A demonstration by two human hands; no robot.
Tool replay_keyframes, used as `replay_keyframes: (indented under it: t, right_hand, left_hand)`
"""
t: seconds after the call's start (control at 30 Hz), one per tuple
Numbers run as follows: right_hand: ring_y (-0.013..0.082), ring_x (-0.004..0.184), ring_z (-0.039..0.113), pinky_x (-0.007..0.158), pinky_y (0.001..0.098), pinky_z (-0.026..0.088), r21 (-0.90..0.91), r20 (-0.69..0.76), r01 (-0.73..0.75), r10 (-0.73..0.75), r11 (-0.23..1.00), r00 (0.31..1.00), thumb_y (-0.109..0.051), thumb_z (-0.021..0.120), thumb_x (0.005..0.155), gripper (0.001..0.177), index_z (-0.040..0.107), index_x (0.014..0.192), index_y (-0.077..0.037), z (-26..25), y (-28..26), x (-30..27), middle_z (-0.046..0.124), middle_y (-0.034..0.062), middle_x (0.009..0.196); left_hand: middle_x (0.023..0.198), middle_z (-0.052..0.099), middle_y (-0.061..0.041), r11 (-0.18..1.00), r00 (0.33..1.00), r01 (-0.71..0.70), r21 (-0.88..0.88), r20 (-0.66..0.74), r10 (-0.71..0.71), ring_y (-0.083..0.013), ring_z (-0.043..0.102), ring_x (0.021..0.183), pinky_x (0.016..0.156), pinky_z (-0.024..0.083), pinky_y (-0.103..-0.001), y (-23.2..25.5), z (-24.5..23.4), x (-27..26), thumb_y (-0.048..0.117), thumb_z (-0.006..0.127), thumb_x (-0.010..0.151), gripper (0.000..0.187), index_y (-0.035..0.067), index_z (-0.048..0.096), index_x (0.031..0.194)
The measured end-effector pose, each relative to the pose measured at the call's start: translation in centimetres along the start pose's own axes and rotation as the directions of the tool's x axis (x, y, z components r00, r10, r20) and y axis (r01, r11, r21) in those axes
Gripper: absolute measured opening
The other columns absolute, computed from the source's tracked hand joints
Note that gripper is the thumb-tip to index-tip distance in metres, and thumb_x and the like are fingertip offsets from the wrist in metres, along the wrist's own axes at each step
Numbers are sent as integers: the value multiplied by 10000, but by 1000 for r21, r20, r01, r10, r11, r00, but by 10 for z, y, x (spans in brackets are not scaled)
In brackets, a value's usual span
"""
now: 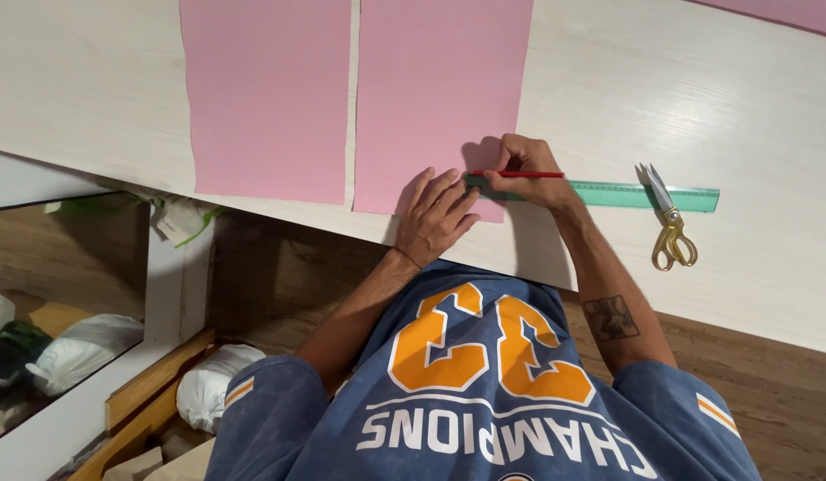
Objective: Measure and cut pieces of pink leather from a large roll on a workshop table.
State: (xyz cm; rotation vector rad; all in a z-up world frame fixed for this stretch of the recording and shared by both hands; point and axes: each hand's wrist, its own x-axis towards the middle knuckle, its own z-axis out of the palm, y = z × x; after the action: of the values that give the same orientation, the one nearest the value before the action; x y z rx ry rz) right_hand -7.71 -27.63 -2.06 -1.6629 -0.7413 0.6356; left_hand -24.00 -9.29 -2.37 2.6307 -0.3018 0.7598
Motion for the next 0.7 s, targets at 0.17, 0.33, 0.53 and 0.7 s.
replay_keyframes:
  t: [0.17, 0.33, 0.53, 0.7]
  right_hand:
    - [86, 610, 558, 513, 221, 443, 20, -1, -10, 10, 1000, 1000, -81, 886, 872, 231, 674, 809, -15, -2, -2, 1, 589, 86, 675]
    - [89, 619, 574, 528, 219, 462, 31, -13, -33, 33, 999, 999, -68, 884, 875, 226, 673, 829, 0, -4, -4, 0, 608, 101, 685]
    - [107, 619, 579, 517, 244, 463, 8, -18, -44, 44, 999, 999, -67, 881, 863, 219, 674, 838, 0, -3, -1, 2, 617, 113, 691]
    - [148, 765, 619, 684, 265, 505, 139, -137, 13, 7, 990, 991, -59, 816, 953, 190, 628, 956, -28, -18, 29, -8, 636, 102, 875]
  left_hand:
    - [1161, 694, -104, 1000, 1000, -3, 0, -6, 3, -303, 638, 1299, 1194, 438, -559, 0, 2, -1, 404, 703, 1012, 326, 141, 766, 1195]
    - [1154, 700, -103, 1000, 1000, -6, -3, -11, 6, -300, 646, 1289, 1187, 446, -559, 1, 1, 2, 397, 705, 1012, 321, 136, 771, 1186]
    - [1158, 698, -95, 1000, 1000, -9, 2, -7, 9, -296, 643, 1293, 1192, 446, -553, 0, 0, 2, 400, 707, 1009, 331, 136, 767, 1198]
    - [1151, 696, -95, 1000, 1000, -20, 9, -8, 20, -300, 648, 1282, 1184, 446, -555, 2, -2, 2, 407, 703, 1015, 344, 132, 764, 1213]
